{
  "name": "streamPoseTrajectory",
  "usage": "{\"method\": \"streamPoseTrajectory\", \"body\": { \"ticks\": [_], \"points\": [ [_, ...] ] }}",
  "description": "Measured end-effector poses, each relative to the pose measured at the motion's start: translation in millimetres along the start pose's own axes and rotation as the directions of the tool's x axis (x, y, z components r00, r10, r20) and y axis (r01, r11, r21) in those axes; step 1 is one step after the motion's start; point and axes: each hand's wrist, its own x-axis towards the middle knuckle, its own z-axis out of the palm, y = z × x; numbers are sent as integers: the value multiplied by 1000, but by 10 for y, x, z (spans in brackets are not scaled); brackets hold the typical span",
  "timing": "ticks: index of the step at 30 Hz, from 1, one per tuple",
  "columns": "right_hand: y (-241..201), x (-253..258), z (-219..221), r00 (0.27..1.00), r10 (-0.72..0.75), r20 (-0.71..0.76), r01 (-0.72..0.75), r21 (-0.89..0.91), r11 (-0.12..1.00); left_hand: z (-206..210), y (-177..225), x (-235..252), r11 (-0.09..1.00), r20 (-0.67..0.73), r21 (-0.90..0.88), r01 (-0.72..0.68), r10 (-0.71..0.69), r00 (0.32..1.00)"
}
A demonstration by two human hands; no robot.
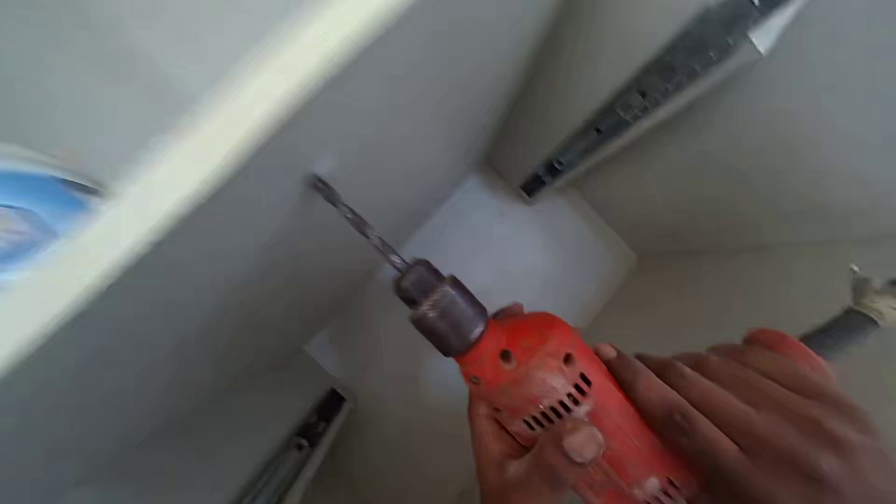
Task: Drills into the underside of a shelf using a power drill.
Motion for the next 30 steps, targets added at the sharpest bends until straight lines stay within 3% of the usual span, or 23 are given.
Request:
{"method": "streamPoseTrajectory", "body": {
  "ticks": [3, 10, 19, 22, 27, 30],
  "points": [
    [-4, -18, 11, 1000, 5, 25, -5, -15, 1000, -51, -5, 73, 994, 0, -110, 20, -20, 1000],
    [-22, -11, 47, 1000, -2, 10, 2, 12, 1000, -17, 53, 49, 995, -71, -101, 23, -30, 997],
    [-26, -21, 50, 1000, -7, 6, 7, 7, 1000, -50, 31, 44, 994, -26, -109, 11, -14, 1000],
    [-33, -22, 63, 1000, -6, -6, 6, -2, 1000, -53, -28, -36, 997, 1, -76, -6, 6, 1000],
    [-18, -17, 62, 1000, -9, -17, 8, -25, 1000, 168, -191, -453, 990, -144, 118, 83, -65, 987],
    [-39, -24, 55, 1000, -6, -3, 6, -25, 1000, 210, -328, -569, 991, -128, 134, 25, -7, 992]
  ]
}}
